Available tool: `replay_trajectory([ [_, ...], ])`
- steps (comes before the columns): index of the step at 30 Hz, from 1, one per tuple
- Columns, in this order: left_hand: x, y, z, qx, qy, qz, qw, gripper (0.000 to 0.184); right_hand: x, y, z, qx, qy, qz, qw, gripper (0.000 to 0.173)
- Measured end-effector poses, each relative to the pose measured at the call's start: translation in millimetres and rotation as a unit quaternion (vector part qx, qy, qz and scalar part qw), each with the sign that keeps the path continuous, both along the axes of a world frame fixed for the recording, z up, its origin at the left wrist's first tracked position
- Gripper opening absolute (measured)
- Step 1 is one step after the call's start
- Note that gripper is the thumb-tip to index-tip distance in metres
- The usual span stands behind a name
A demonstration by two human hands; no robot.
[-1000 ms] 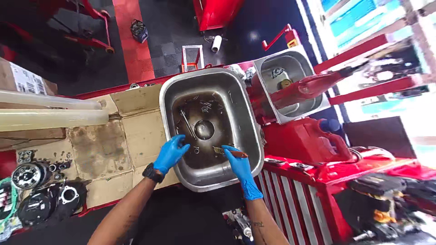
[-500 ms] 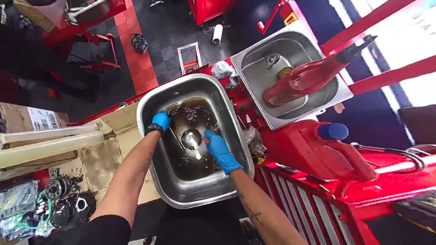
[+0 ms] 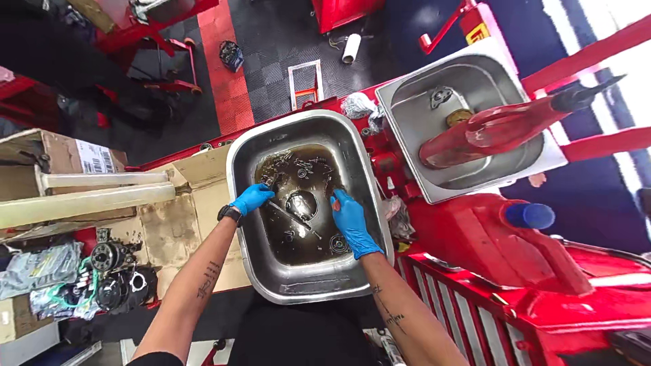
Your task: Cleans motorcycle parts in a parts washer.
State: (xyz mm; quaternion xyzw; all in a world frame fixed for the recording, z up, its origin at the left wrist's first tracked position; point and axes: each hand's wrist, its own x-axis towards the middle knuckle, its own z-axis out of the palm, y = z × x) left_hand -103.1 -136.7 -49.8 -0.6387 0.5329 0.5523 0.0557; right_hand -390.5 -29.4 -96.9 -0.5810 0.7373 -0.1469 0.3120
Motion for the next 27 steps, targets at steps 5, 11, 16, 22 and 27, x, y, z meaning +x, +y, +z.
replay_trajectory([
  [5, 14, 60, -3, 0.019, 0.205, 0.210, 0.956, 0.031, 7, 8, -1, -0.010, 0.022, 0.008, 1.000, 0.042],
  [11, 9, 97, 11, -0.069, 0.318, 0.272, 0.906, 0.020, 6, 9, -6, -0.012, 0.050, 0.025, 0.998, 0.041],
  [16, -15, 104, 45, -0.105, 0.311, 0.291, 0.899, 0.018, 11, 14, -6, -0.024, 0.059, 0.034, 0.997, 0.040],
  [22, -25, 98, 55, -0.069, 0.241, 0.123, 0.960, 0.079, -16, 21, 11, 0.007, -0.228, -0.074, 0.971, 0.035],
  [27, -45, 86, 39, -0.057, 0.225, -0.034, 0.972, 0.101, -30, 35, 58, -0.040, -0.515, -0.151, 0.843, 0.028],
])
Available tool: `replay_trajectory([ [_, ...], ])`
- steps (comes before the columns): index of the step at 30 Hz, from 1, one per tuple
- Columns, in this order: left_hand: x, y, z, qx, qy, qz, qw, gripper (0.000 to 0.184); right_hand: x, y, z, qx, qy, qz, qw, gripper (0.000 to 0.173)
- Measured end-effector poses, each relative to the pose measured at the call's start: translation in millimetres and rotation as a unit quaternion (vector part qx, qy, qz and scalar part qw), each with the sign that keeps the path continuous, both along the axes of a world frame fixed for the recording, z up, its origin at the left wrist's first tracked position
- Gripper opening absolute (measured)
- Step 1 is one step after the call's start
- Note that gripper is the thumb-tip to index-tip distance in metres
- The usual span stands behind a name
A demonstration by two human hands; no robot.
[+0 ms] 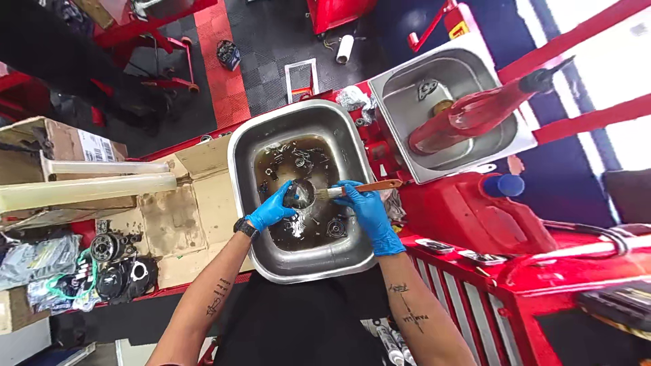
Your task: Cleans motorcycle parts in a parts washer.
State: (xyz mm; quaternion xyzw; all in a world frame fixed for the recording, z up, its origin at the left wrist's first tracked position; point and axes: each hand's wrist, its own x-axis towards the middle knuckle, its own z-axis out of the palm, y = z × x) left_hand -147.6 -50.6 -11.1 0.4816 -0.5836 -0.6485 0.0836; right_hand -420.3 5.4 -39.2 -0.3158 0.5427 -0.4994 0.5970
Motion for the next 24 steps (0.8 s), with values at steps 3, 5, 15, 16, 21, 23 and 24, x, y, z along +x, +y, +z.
replay_trajectory([
  [3, -11, -6, -12, 0.005, 0.002, -0.059, 0.998, 0.103, 28, 0, 18, -0.052, -0.010, 0.049, 0.997, 0.020],
  [5, -16, -6, -16, 0.012, 0.016, -0.081, 0.997, 0.101, 32, -11, 1, -0.075, 0.068, 0.072, 0.992, 0.019],
  [15, -5, -8, -16, 0.066, 0.066, -0.078, 0.993, 0.091, 10, -28, -2, -0.151, 0.098, 0.140, 0.974, 0.016],
  [16, -3, -3, -15, 0.071, 0.063, -0.079, 0.992, 0.090, 19, -20, 3, -0.148, 0.084, 0.164, 0.972, 0.017],
  [21, -1, -3, -9, 0.062, 0.060, -0.062, 0.994, 0.089, 11, -28, -5, -0.165, 0.085, 0.145, 0.972, 0.016],
  [23, 2, 4, -8, 0.067, 0.062, -0.050, 0.995, 0.086, 28, -14, 5, -0.154, 0.055, 0.189, 0.968, 0.018],
  [24, 1, 2, -7, 0.064, 0.063, -0.048, 0.995, 0.086, 26, -17, -1, -0.149, 0.069, 0.181, 0.970, 0.018],
])
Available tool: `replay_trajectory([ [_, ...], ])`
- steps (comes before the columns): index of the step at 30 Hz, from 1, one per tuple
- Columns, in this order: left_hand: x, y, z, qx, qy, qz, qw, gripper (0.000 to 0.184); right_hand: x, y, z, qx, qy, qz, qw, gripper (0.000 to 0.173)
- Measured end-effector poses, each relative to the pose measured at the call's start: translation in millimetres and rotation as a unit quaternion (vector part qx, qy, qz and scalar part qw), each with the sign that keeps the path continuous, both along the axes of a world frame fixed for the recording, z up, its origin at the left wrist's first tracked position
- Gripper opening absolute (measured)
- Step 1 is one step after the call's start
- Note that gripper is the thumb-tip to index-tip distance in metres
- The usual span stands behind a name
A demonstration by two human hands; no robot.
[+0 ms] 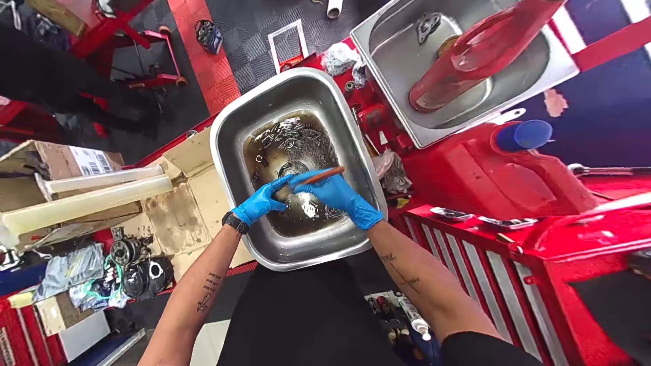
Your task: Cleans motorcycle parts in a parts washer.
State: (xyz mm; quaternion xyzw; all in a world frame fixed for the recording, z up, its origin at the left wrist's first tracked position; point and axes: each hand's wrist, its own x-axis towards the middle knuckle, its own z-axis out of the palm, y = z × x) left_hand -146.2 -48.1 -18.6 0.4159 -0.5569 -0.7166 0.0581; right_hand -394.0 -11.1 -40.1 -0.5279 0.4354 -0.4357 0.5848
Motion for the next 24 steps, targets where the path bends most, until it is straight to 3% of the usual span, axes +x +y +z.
replay_trajectory([
  [2, 2, -1, -2, -0.013, 0.003, 0.015, 1.000, 0.088, -10, -9, -12, -0.011, 0.020, -0.042, 0.999, 0.017],
  [5, 7, 5, -3, -0.020, -0.008, 0.035, 0.999, 0.088, 8, 5, 10, -0.008, 0.001, 0.004, 1.000, 0.017],
  [8, 8, 2, -1, -0.029, 0.002, 0.057, 0.998, 0.089, 2, -7, -4, -0.009, 0.000, -0.088, 0.996, 0.016],
  [10, 10, 5, -3, -0.031, 0.012, 0.074, 0.997, 0.087, 12, -3, 6, -0.010, -0.022, -0.086, 0.996, 0.016],
  [12, 10, 9, -5, -0.040, 0.027, 0.083, 0.995, 0.092, 24, 10, 14, 0.004, 0.002, -0.065, 0.998, 0.015],
  [14, 11, 9, -8, -0.050, 0.057, 0.094, 0.993, 0.098, 19, 10, 11, 0.010, 0.052, -0.118, 0.992, 0.017],
  [16, 11, 17, -13, -0.070, 0.050, 0.108, 0.990, 0.102, 22, 16, 21, 0.017, 0.036, -0.130, 0.991, 0.016],
  [18, 7, 25, -19, -0.105, 0.021, 0.141, 0.984, 0.103, 29, 27, 27, 0.034, 0.040, -0.093, 0.994, 0.016],
  [20, 4, 28, -25, -0.141, -0.001, 0.185, 0.973, 0.103, 22, 29, 21, 0.056, 0.086, -0.119, 0.988, 0.017],
  [24, -1, 36, -32, -0.152, 0.007, 0.251, 0.956, 0.104, 25, 38, 19, 0.066, 0.053, -0.125, 0.988, 0.015],
])
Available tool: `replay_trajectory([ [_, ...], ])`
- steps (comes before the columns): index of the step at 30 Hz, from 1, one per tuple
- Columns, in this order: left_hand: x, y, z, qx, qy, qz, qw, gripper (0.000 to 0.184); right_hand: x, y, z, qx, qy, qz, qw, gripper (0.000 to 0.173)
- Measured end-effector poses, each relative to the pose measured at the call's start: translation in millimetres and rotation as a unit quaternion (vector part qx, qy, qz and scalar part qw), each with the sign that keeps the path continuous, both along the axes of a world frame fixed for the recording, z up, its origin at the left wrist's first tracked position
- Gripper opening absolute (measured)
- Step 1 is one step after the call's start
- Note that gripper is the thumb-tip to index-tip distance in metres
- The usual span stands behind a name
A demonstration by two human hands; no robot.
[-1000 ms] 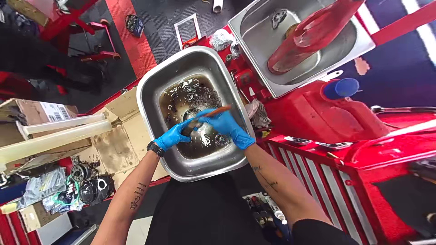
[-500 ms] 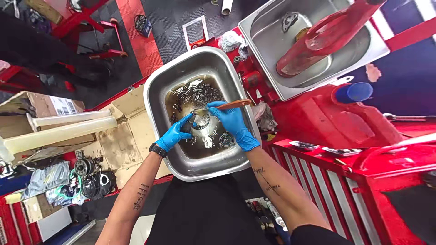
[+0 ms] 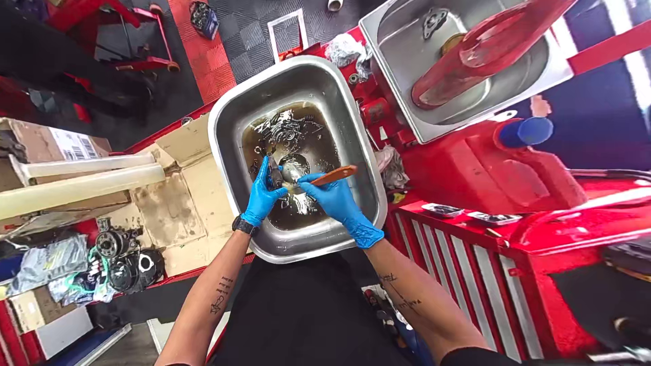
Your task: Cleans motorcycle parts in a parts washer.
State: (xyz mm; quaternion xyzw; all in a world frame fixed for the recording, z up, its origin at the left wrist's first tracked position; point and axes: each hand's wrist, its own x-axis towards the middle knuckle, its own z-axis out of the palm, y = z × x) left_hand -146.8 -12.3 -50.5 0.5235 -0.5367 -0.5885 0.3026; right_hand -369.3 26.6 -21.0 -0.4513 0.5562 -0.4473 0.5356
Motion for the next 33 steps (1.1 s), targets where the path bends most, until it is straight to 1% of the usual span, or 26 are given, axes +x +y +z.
replay_trajectory([
  [1, -1, -1, 1, 0.001, 0.003, 0.007, 1.000, 0.104, -2, -2, -8, 0.002, 0.050, -0.005, 0.999, 0.016],
  [2, -2, -1, 2, 0.002, 0.003, 0.012, 1.000, 0.105, -8, -6, -20, 0.006, 0.132, -0.018, 0.991, 0.020],
  [3, -4, 1, 3, 0.005, 0.001, 0.015, 1.000, 0.105, -14, -11, -36, 0.012, 0.225, -0.024, 0.974, 0.023],
  [4, -4, 4, 4, 0.009, -0.001, 0.019, 1.000, 0.106, -17, -13, -54, 0.023, 0.301, -0.009, 0.953, 0.026],
  [5, -6, 7, 4, 0.012, -0.003, 0.025, 1.000, 0.107, -20, -14, -68, 0.044, 0.359, 0.032, 0.932, 0.028],
  [6, -8, 8, 4, 0.013, -0.007, 0.031, 0.999, 0.108, -20, -15, -76, 0.074, 0.390, 0.086, 0.914, 0.028],
  [7, -10, 10, 5, 0.010, -0.018, 0.035, 0.999, 0.109, -19, -14, -76, 0.096, 0.393, 0.125, 0.906, 0.028],
  [8, -12, 12, 5, 0.007, -0.033, 0.038, 0.999, 0.109, -19, -11, -67, 0.110, 0.370, 0.130, 0.913, 0.029],
  [9, -13, 13, 7, 0.006, -0.046, 0.043, 0.998, 0.109, -19, -9, -52, 0.111, 0.316, 0.094, 0.937, 0.030],
  [11, -18, 18, 6, 0.003, -0.068, 0.062, 0.996, 0.108, -15, -2, -19, 0.072, 0.138, -0.016, 0.988, 0.025],
  [12, -21, 22, 5, 0.001, -0.078, 0.069, 0.995, 0.108, -9, 1, -9, 0.052, 0.045, -0.042, 0.997, 0.023],
  [13, -24, 24, 3, -0.004, -0.086, 0.073, 0.994, 0.108, -5, 1, -6, 0.044, -0.008, -0.047, 0.998, 0.022],
  [14, -26, 24, 2, -0.008, -0.090, 0.072, 0.993, 0.108, -3, 0, -11, 0.051, -0.005, -0.047, 0.998, 0.022],
  [16, -28, 21, 2, -0.003, -0.082, 0.048, 0.995, 0.106, -11, -8, -18, 0.059, 0.038, -0.051, 0.996, 0.023],
  [17, -27, 19, 2, 0.004, -0.074, 0.027, 0.997, 0.104, -12, -13, -14, 0.042, 0.021, -0.039, 0.998, 0.022],
  [19, -23, 23, 2, 0.025, -0.065, -0.012, 0.997, 0.101, -1, -15, -7, -0.008, -0.027, 0.020, 0.999, 0.020],
  [20, -22, 23, 3, 0.034, -0.062, -0.027, 0.997, 0.100, 0, -20, -11, -0.032, -0.017, 0.031, 0.999, 0.020],
  [22, -18, 21, 8, 0.053, -0.040, -0.049, 0.997, 0.100, -9, -34, -22, -0.056, 0.031, 0.023, 0.998, 0.021],
  [23, -16, 19, 11, 0.059, -0.027, -0.057, 0.996, 0.100, -13, -39, -20, -0.063, 0.019, 0.028, 0.997, 0.020],
  [25, -8, 21, 14, 0.069, 0.004, -0.057, 0.996, 0.097, -10, -41, -12, -0.064, -0.008, 0.071, 0.995, 0.017],
  [26, -5, 23, 15, 0.076, 0.021, -0.056, 0.995, 0.097, -10, -41, -16, -0.064, 0.008, 0.068, 0.996, 0.018],
  [27, -3, 21, 15, 0.078, 0.037, -0.058, 0.995, 0.100, -15, -48, -24, -0.067, 0.031, 0.041, 0.996, 0.020],
  [29, -1, 18, 18, 0.083, 0.055, -0.067, 0.993, 0.103, -22, -57, -22, -0.066, 0.019, -0.004, 0.998, 0.021],
  [31, 2, 23, 22, 0.097, 0.073, -0.069, 0.990, 0.102, -18, -47, -10, -0.058, -0.004, 0.034, 0.998, 0.021],
  [32, 2, 25, 22, 0.100, 0.084, -0.072, 0.989, 0.101, -19, -45, -11, -0.050, 0.014, 0.048, 0.998, 0.021],
  [33, 1, 24, 22, 0.099, 0.095, -0.076, 0.988, 0.101, -22, -49, -18, -0.048, 0.034, 0.038, 0.998, 0.021],
])
